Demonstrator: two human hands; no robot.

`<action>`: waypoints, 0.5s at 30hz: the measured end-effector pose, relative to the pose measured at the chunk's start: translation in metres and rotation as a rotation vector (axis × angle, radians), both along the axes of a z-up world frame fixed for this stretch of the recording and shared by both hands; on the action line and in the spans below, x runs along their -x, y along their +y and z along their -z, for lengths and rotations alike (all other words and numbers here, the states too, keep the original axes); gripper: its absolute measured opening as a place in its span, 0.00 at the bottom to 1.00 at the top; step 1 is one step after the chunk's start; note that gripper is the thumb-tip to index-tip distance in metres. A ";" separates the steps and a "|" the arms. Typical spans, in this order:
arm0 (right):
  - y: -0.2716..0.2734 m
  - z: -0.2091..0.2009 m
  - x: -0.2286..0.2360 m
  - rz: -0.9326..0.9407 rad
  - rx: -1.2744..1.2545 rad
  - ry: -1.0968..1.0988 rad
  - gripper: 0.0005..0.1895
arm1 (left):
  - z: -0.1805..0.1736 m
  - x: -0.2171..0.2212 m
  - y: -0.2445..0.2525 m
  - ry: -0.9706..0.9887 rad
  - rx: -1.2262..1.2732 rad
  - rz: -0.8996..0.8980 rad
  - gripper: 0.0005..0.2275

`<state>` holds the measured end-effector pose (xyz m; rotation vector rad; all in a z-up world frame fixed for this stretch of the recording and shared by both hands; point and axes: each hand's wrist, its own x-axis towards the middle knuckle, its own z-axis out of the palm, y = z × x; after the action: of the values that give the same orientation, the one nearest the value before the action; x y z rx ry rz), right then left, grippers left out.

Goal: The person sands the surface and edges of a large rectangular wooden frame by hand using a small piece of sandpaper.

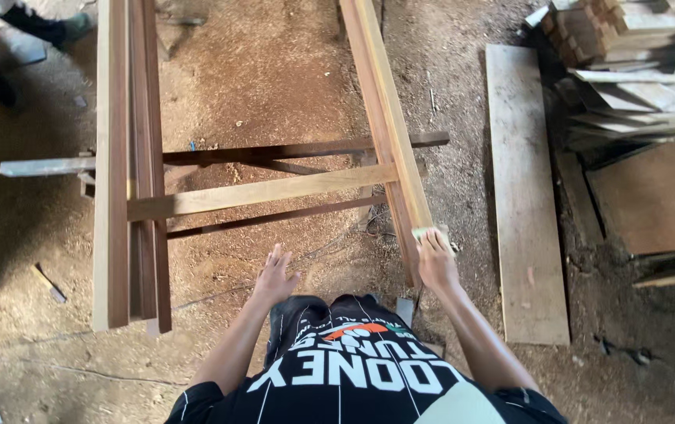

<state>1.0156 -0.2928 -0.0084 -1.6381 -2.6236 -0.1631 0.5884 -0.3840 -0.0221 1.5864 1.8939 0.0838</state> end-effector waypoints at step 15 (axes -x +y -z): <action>-0.027 -0.009 -0.019 0.031 0.063 0.362 0.19 | 0.051 0.063 -0.045 0.120 0.076 -0.254 0.34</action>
<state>1.0345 -0.3200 0.0010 -1.5536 -2.3529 0.1996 0.5256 -0.4289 -0.0733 1.3206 2.1585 0.0260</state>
